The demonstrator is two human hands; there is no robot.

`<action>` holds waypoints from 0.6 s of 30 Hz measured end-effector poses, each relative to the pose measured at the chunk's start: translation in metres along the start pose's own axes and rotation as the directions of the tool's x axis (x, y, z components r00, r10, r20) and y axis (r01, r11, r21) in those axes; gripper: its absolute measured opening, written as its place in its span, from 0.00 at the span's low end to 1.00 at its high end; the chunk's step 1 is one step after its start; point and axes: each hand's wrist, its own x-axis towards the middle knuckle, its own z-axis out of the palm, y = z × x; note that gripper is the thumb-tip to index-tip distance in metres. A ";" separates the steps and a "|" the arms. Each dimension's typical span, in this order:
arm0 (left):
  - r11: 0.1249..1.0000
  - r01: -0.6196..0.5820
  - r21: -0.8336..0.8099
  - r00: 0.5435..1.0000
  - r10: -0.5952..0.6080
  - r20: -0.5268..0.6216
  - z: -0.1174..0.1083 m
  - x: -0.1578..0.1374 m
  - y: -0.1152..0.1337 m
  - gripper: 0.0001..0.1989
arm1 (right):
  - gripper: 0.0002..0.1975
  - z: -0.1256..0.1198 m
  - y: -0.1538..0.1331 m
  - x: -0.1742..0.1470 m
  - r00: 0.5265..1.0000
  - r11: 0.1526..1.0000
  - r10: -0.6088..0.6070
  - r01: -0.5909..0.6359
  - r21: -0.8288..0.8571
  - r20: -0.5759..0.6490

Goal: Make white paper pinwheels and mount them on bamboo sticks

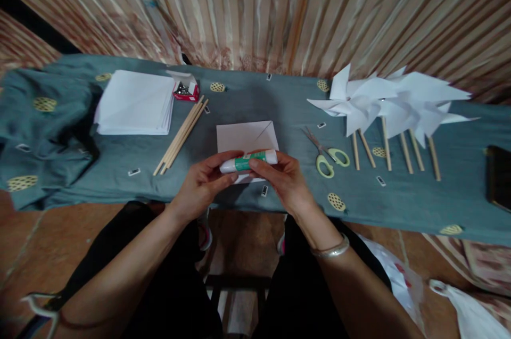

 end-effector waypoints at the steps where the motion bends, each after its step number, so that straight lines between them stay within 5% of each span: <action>1: 1.000 -0.011 0.011 1.000 0.011 -0.015 0.000 0.000 -0.001 0.22 | 0.15 0.002 0.002 0.000 1.000 1.000 0.001 -0.001 -0.012 0.003; 6: 0.994 -0.051 0.093 0.994 0.059 -0.092 -0.009 0.000 -0.006 0.17 | 0.16 0.006 0.009 0.000 0.995 0.974 -0.092 0.100 -0.203 0.048; 10: 0.981 -0.111 0.160 0.962 0.147 -0.232 -0.037 0.004 0.004 0.17 | 0.18 -0.005 0.006 -0.002 0.970 0.851 -0.237 0.232 -0.472 0.051; 15: 0.922 -0.140 0.360 0.805 0.318 -0.501 -0.093 0.010 0.022 0.18 | 0.14 -0.031 0.004 -0.007 0.882 0.416 -0.436 0.375 -0.828 0.180; 18: 0.810 -0.089 0.579 0.792 0.410 -0.452 -0.121 0.012 0.017 0.15 | 0.14 -0.040 0.006 -0.010 0.798 0.184 -0.464 0.512 -0.839 0.385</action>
